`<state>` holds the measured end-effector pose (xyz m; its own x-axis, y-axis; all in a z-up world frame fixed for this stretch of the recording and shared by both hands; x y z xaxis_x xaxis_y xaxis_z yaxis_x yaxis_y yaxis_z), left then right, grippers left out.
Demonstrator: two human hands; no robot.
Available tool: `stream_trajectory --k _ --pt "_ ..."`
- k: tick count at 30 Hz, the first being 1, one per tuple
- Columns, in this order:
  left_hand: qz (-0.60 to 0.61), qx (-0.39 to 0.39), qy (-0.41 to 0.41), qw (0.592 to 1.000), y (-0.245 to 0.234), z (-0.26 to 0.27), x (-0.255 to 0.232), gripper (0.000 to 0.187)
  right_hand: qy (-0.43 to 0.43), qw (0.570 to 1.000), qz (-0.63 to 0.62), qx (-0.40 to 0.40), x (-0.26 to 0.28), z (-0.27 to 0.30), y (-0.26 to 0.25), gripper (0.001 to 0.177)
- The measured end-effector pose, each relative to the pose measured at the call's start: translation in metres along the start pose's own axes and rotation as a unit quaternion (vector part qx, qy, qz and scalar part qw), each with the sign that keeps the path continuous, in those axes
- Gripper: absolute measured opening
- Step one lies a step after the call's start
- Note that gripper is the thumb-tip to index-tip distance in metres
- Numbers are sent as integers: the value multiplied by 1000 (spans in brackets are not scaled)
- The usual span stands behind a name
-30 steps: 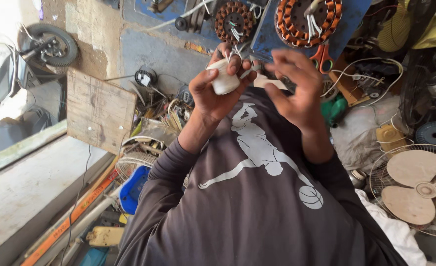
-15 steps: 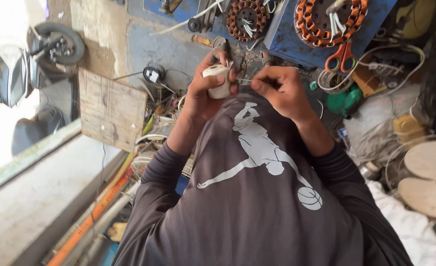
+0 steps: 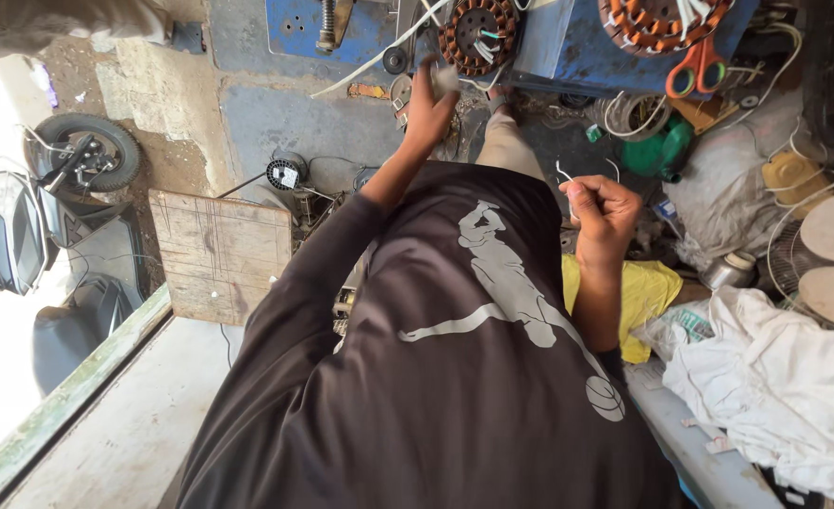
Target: The person works on a circular copper-wound stator, stripping wire ends with scissors and wrapping connections with white tape. They handle multiple wires and secure them to the stator while standing at a cluttered workbench.
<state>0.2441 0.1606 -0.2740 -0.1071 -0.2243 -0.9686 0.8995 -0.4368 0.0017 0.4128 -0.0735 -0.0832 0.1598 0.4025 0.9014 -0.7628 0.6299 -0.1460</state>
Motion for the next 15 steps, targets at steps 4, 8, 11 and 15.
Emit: stream_trajectory --k 4,8,11,15 --pt "152 -110 -39 981 9 -16 29 76 -2 999 13 -44 -17 16 8 11" --pt "220 -185 -65 956 11 -8 37 72 30 997 3 -72 -33 30 13 10" --pt "133 -164 -71 975 14 -13 30 53 53 996 -26 -67 -38 29 17 10" --pt "58 -176 -14 983 9 -21 16 66 6 998 36 -50 -26 20 24 10"
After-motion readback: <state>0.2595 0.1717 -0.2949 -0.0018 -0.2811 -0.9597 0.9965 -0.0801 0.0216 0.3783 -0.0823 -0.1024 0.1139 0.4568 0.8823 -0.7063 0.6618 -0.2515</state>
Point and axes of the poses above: each hand's wrist, its own z-axis away from the middle knuckle, its own y-axis out of the palm, x = y × z, the point moved 8 cm from there along -z, towards the middle knuckle, and after that the axes turned 11 degrees about z, right-handed, at the moved point
